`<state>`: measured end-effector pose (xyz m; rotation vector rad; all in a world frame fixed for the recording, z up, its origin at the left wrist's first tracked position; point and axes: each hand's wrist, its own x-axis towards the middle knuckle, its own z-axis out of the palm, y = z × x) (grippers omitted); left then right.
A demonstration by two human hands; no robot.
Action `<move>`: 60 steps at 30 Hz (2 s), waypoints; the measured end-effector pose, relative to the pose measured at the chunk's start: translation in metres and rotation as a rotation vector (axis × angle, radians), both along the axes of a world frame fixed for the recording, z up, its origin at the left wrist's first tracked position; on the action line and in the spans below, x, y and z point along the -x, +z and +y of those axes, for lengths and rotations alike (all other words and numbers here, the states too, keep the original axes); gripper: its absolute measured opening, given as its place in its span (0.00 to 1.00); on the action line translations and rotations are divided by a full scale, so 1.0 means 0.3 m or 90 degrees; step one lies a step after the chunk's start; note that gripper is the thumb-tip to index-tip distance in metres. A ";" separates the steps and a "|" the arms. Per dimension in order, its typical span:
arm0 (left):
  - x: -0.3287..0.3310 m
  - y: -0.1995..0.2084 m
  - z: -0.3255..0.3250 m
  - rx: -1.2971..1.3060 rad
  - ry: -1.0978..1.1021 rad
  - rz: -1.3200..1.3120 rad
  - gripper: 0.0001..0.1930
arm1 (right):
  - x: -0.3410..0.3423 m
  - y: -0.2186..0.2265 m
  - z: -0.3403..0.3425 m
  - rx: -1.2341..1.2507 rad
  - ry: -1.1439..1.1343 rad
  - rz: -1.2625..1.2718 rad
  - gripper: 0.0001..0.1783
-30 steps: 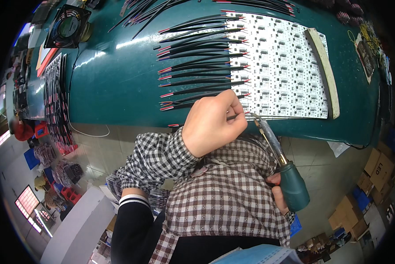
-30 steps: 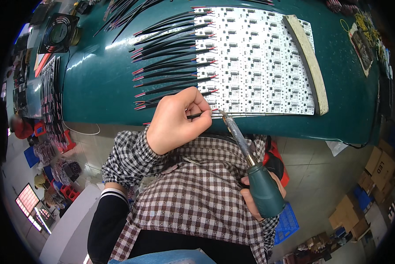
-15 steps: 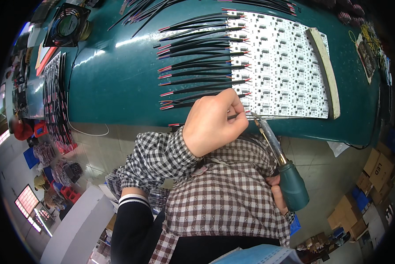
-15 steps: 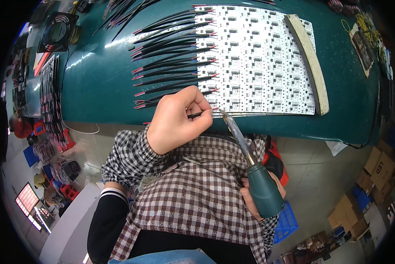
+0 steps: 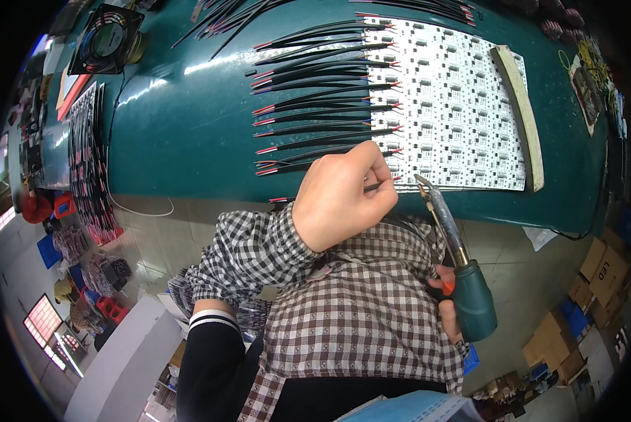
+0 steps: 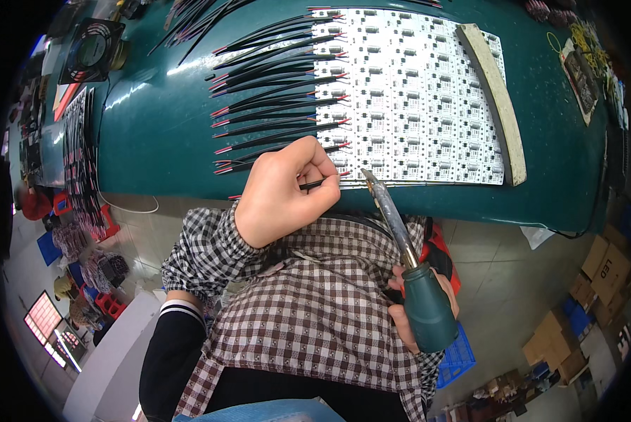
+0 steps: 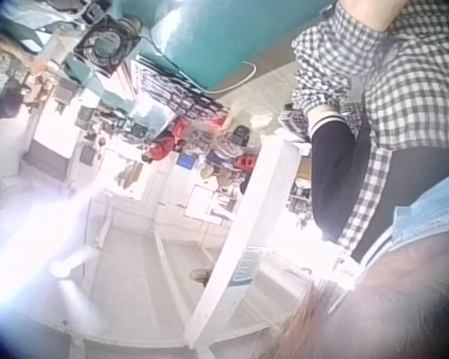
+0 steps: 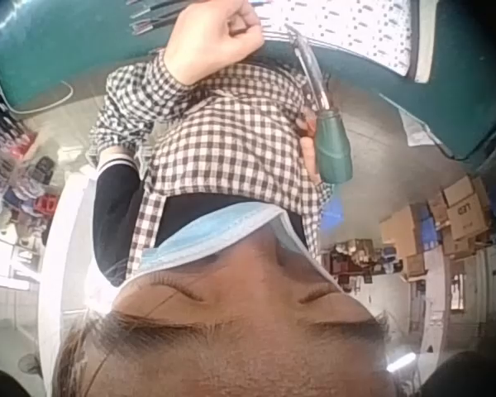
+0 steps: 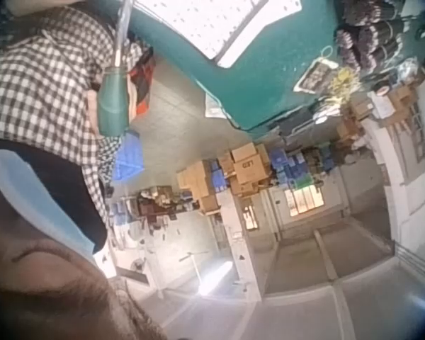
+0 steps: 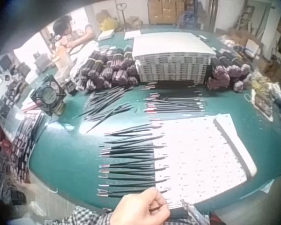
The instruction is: The person solders black wires onto a large circuit board using a soldering iron.
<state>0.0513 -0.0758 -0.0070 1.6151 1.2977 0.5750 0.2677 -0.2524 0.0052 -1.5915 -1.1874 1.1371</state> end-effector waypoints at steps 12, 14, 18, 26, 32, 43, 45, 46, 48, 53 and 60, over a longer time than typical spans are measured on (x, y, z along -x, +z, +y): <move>-0.013 -0.028 -0.018 -0.041 0.034 -0.023 0.06 | 0.012 0.010 -0.006 0.038 -0.029 -0.027 0.23; -0.012 -0.023 -0.017 -0.038 0.032 -0.020 0.06 | -0.008 0.012 -0.001 0.035 0.015 -0.069 0.23; -0.011 -0.024 -0.018 -0.034 0.030 -0.018 0.06 | 0.001 0.032 0.020 0.048 0.034 -0.080 0.23; -0.012 -0.023 -0.021 -0.027 0.031 -0.019 0.06 | -0.004 0.040 0.021 0.060 0.050 -0.092 0.20; -0.013 -0.022 -0.021 -0.028 0.028 -0.016 0.06 | -0.026 0.020 -0.002 0.045 0.081 -0.126 0.16; -0.015 -0.020 -0.021 -0.031 0.022 -0.015 0.06 | -0.013 -0.006 -0.018 -0.013 0.035 -0.020 0.27; -0.012 -0.019 -0.021 -0.021 0.018 -0.002 0.07 | -0.012 -0.010 -0.021 -0.020 0.024 -0.024 0.28; -0.012 -0.018 -0.021 -0.021 0.019 -0.002 0.07 | -0.012 -0.009 -0.021 -0.020 0.024 -0.025 0.28; -0.009 -0.016 -0.026 -0.017 0.020 -0.007 0.06 | -0.012 -0.008 -0.021 -0.009 0.016 -0.005 0.27; -0.008 -0.007 -0.045 -0.170 -0.012 0.031 0.05 | -0.011 0.011 -0.011 0.006 0.019 0.001 0.26; -0.015 -0.039 -0.079 -0.248 0.013 0.051 0.07 | 0.002 0.016 -0.010 0.021 -0.027 0.042 0.22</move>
